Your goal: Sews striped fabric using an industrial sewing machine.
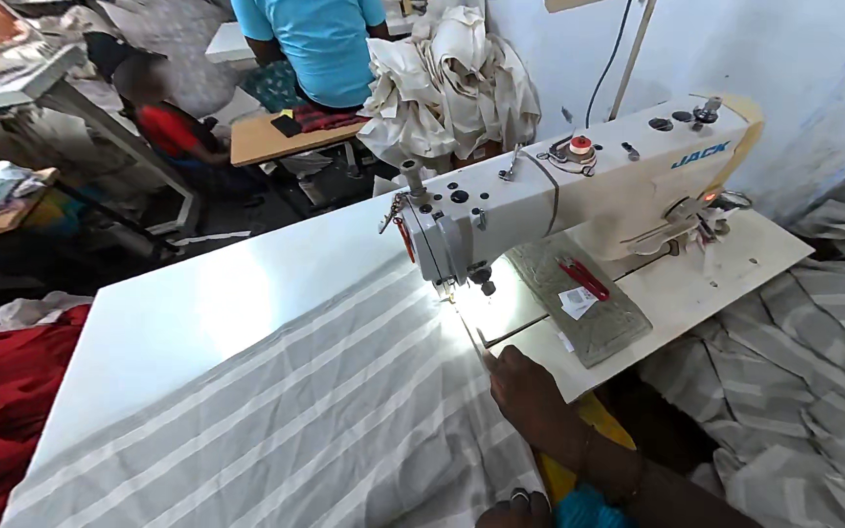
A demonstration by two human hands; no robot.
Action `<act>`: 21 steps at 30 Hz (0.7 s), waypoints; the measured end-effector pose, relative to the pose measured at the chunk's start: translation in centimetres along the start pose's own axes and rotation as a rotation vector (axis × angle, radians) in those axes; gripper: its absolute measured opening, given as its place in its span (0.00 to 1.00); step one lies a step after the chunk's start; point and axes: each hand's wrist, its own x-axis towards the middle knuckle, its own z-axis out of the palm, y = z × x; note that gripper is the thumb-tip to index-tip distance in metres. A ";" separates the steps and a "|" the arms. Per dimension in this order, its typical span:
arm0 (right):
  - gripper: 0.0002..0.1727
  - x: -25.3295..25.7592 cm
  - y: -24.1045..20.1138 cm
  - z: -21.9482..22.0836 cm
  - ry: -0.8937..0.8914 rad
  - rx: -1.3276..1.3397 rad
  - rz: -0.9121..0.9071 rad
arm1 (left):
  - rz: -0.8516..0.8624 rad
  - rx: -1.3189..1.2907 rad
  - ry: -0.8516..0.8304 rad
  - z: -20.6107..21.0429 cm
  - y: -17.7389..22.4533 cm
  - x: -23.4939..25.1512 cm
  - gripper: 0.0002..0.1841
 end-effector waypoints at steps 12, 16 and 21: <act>0.20 0.9 0.4 -0.8 -0.105 0.044 -0.004 | 0.197 0.303 0.655 1.2 -3.6 5.3 0.10; 0.18 1.2 0.8 -1.0 -0.093 0.012 -0.042 | 0.369 -0.076 0.405 2.1 -2.1 3.1 0.07; 0.15 0.4 3.2 1.4 0.243 -0.192 -0.304 | 0.119 -0.632 -0.537 3.6 -4.2 8.5 0.21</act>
